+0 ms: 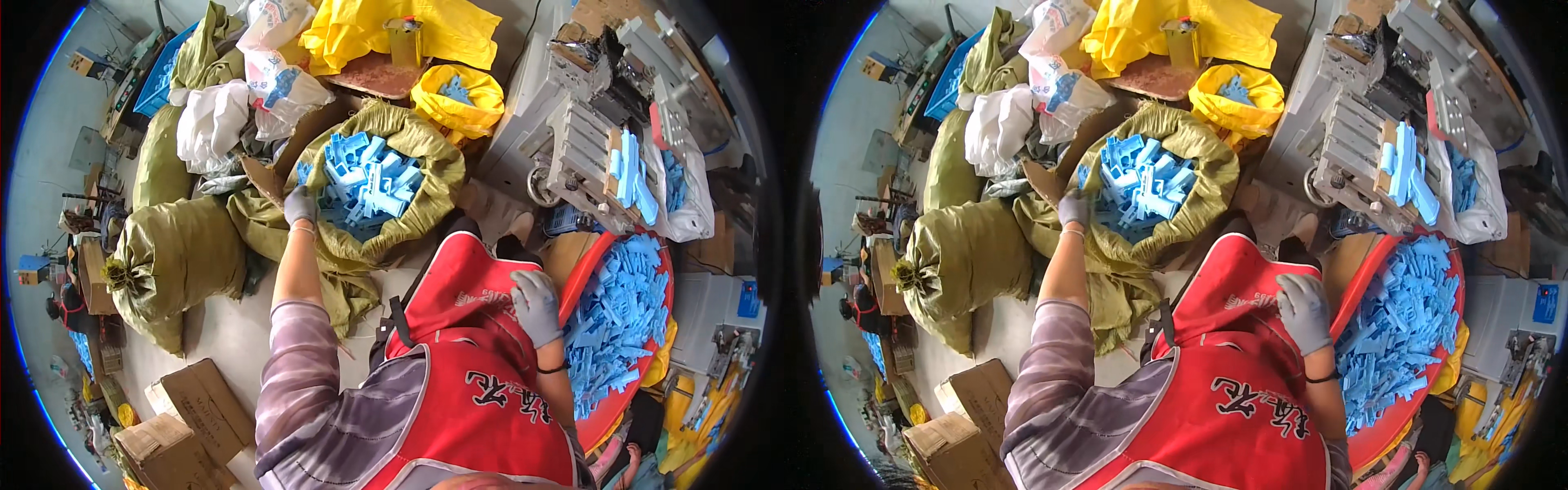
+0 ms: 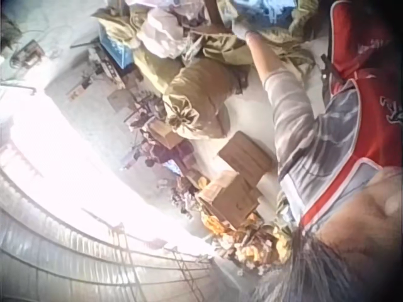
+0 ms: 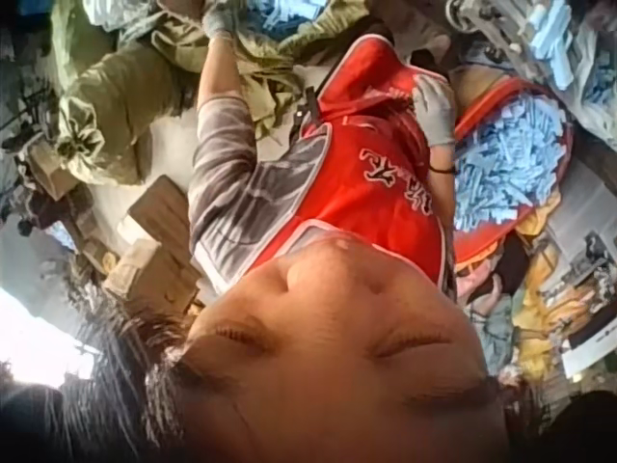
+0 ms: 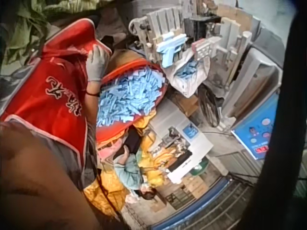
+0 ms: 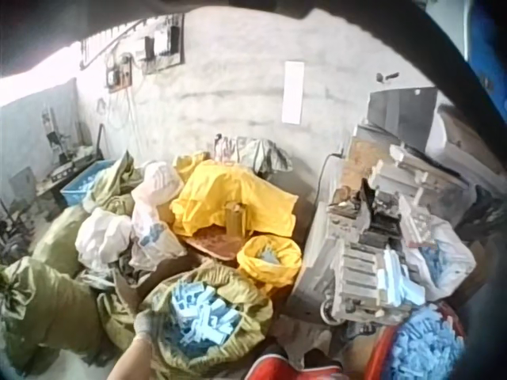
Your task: Positioning blue plastic toy components into a printing press for logo application and sorting the finished pieces.
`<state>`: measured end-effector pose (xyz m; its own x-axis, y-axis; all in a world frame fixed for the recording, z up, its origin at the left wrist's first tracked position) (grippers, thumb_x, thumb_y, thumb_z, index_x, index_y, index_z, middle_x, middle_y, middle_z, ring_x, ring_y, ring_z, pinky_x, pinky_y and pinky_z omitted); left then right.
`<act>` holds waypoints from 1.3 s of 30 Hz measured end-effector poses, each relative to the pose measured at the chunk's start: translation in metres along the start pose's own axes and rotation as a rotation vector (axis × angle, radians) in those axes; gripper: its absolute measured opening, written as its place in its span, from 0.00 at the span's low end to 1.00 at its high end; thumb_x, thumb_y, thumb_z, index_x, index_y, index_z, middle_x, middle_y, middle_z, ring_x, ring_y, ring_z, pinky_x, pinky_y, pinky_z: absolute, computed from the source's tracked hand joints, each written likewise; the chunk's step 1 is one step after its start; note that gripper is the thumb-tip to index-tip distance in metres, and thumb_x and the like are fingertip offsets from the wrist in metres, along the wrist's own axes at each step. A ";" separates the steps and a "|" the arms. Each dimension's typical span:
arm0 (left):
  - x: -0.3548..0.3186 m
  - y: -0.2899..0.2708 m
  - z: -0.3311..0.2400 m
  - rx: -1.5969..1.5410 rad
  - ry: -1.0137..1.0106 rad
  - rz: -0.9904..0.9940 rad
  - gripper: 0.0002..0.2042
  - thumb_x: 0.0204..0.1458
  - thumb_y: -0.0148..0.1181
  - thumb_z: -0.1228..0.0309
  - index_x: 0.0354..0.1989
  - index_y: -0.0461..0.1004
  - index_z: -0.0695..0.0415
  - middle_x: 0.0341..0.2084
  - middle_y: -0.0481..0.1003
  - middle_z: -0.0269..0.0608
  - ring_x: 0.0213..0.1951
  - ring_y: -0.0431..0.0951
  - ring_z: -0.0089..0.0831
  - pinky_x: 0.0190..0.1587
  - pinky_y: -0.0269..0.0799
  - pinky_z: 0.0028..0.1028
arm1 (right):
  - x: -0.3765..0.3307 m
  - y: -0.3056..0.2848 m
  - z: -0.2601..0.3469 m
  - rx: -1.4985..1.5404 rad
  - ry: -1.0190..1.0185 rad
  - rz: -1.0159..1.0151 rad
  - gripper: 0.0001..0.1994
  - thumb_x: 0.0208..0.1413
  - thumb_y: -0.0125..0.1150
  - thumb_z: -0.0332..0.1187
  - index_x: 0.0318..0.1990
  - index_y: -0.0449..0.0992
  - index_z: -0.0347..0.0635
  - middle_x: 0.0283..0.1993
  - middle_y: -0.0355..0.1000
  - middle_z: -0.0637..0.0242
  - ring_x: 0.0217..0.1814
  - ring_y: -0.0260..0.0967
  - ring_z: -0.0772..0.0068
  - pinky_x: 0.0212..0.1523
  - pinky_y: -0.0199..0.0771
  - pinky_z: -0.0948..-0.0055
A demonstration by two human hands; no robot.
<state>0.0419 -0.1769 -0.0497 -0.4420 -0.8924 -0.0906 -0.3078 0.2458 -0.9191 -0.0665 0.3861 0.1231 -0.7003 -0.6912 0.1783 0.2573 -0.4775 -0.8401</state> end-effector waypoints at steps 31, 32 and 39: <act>-0.178 -0.023 -0.138 -0.217 0.831 -0.115 0.11 0.59 0.58 0.72 0.47 0.80 0.61 0.45 0.80 0.46 0.48 0.79 0.42 0.52 0.73 0.37 | -0.247 -0.054 -0.186 -0.592 0.781 -0.222 0.21 0.53 0.61 0.34 0.56 0.74 0.53 0.53 0.71 0.61 0.46 0.73 0.54 0.46 0.75 0.56; -0.186 -0.020 -0.148 -0.210 0.837 -0.103 0.11 0.59 0.58 0.72 0.46 0.80 0.61 0.45 0.80 0.46 0.47 0.79 0.42 0.52 0.74 0.37 | -0.251 -0.048 -0.193 -0.632 0.783 -0.127 0.22 0.52 0.63 0.35 0.57 0.74 0.54 0.56 0.70 0.62 0.48 0.73 0.55 0.46 0.75 0.56; -0.229 -0.016 -0.196 -0.259 0.954 0.025 0.09 0.59 0.58 0.74 0.45 0.80 0.62 0.43 0.81 0.47 0.45 0.80 0.41 0.51 0.75 0.36 | -0.242 -0.032 -0.222 -0.762 0.713 0.368 0.23 0.49 0.67 0.43 0.54 0.75 0.61 0.50 0.69 0.70 0.49 0.73 0.65 0.45 0.72 0.63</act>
<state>-0.0170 0.0973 0.0606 -0.9096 -0.2348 0.3428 -0.4138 0.4367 -0.7988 -0.0535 0.6889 -0.0068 -0.9514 -0.1343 -0.2770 0.2225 0.3217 -0.9203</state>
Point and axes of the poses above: each hand's wrist, its own x-axis towards the middle knuckle, its own y-axis out of the palm, z = x × y, the point moved 4 cm from there along x, towards the middle knuckle
